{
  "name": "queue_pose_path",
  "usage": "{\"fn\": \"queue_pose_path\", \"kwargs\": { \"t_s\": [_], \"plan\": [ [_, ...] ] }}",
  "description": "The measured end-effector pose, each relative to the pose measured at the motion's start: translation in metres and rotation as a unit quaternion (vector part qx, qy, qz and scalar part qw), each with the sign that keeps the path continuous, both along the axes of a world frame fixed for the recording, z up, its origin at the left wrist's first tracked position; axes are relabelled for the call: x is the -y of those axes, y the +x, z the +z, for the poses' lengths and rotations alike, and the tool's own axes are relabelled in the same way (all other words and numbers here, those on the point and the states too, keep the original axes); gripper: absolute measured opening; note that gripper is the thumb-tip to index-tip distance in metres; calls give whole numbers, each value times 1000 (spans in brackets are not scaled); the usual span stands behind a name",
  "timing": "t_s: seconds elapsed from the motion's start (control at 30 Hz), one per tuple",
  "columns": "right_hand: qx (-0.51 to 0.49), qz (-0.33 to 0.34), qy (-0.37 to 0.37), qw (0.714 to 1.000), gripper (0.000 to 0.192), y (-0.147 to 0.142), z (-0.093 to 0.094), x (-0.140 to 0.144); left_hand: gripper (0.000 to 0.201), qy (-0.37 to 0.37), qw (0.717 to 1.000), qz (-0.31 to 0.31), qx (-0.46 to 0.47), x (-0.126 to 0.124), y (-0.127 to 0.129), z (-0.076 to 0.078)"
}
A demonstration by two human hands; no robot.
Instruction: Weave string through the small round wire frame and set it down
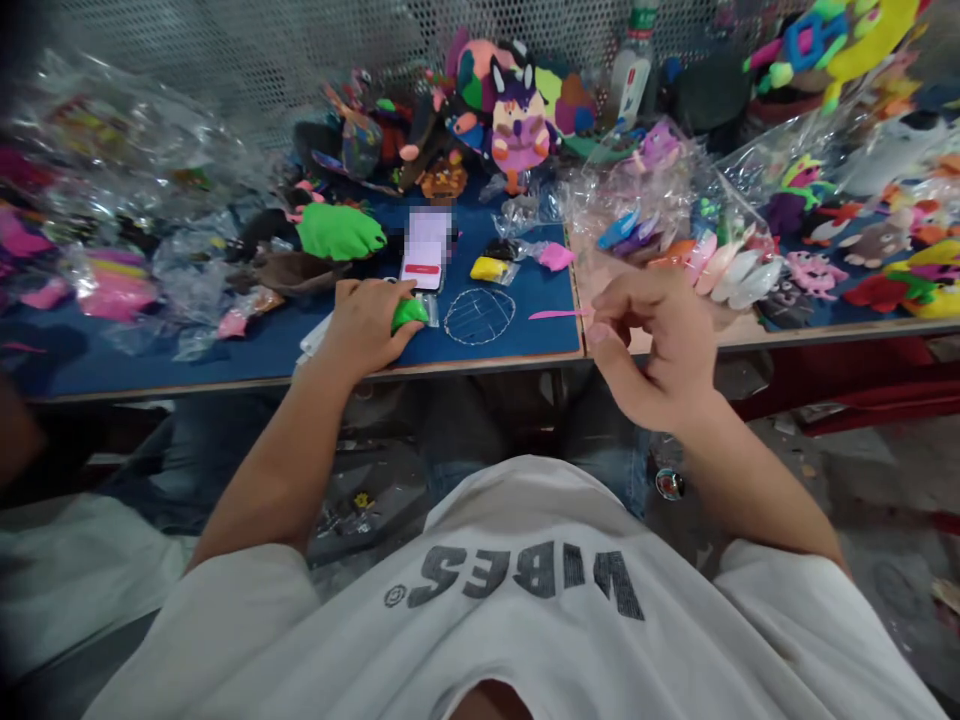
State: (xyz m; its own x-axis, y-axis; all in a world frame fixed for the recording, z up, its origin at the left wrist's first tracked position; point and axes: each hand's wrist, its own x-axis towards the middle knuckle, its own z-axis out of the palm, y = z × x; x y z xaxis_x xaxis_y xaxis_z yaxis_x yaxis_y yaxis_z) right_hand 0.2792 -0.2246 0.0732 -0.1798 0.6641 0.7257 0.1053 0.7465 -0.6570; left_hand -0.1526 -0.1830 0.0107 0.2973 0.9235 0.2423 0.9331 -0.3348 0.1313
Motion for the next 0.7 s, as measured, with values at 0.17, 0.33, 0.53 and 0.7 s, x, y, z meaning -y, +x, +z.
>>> {"fn": "queue_pose_path", "kwargs": {
  "t_s": [0.17, 0.33, 0.53, 0.7],
  "plan": [
    [160, -89, 37, 982, 35, -10, -50, -5, 57, -23, 953, -32, 301, 39, 40, -5],
    [265, 10, 121, 957, 42, -45, -62, 9, 38, -177, 838, -145, 495, 85, 127, -25],
    [226, 47, 69, 971, 16, -54, -83, 7, 47, -258, 760, -118, 585, 92, 150, -50],
    [265, 35, 51, 962, 13, -60, -95, -3, 34, -125, 887, -77, 439, 80, 150, -34]
  ]
}}
